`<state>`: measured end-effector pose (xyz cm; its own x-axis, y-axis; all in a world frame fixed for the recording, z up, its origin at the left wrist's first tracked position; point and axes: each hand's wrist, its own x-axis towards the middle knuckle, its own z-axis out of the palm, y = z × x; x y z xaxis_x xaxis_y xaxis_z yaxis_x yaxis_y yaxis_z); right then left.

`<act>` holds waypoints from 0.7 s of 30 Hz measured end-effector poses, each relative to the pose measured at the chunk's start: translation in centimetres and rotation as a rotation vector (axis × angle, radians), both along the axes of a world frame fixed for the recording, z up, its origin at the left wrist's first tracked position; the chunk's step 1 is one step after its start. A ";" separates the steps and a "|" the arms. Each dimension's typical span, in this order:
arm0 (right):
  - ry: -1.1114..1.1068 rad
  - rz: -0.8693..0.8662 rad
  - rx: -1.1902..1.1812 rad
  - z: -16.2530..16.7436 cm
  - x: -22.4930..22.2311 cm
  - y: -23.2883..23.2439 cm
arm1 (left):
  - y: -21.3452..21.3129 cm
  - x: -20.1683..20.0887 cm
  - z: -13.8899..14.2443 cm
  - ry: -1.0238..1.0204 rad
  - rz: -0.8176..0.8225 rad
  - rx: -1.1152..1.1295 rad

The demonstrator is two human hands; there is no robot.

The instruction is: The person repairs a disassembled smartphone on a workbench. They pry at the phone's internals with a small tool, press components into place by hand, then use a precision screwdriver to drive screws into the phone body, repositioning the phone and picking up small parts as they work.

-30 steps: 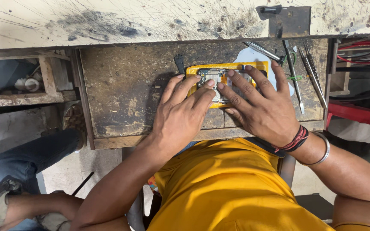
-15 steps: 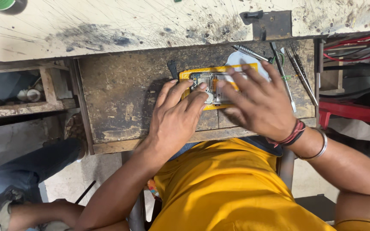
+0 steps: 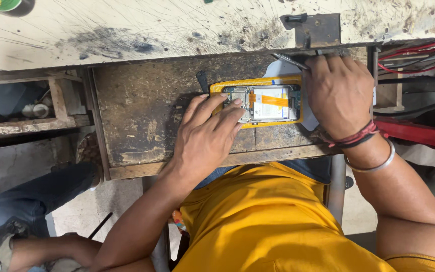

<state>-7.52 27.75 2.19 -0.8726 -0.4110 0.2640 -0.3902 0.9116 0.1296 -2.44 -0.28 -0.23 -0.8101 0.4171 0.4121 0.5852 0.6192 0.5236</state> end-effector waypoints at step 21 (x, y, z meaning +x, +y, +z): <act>-0.543 0.156 -1.235 1.1 8.8 -2.4 | -0.8 2.8 -0.9 0.207 0.016 0.155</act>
<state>1.33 25.33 3.33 -0.9501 -0.2617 0.1701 -0.2395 0.2621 -0.9348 0.35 -1.10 -1.15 -0.7075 0.3240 0.6280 0.6807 0.5510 0.4827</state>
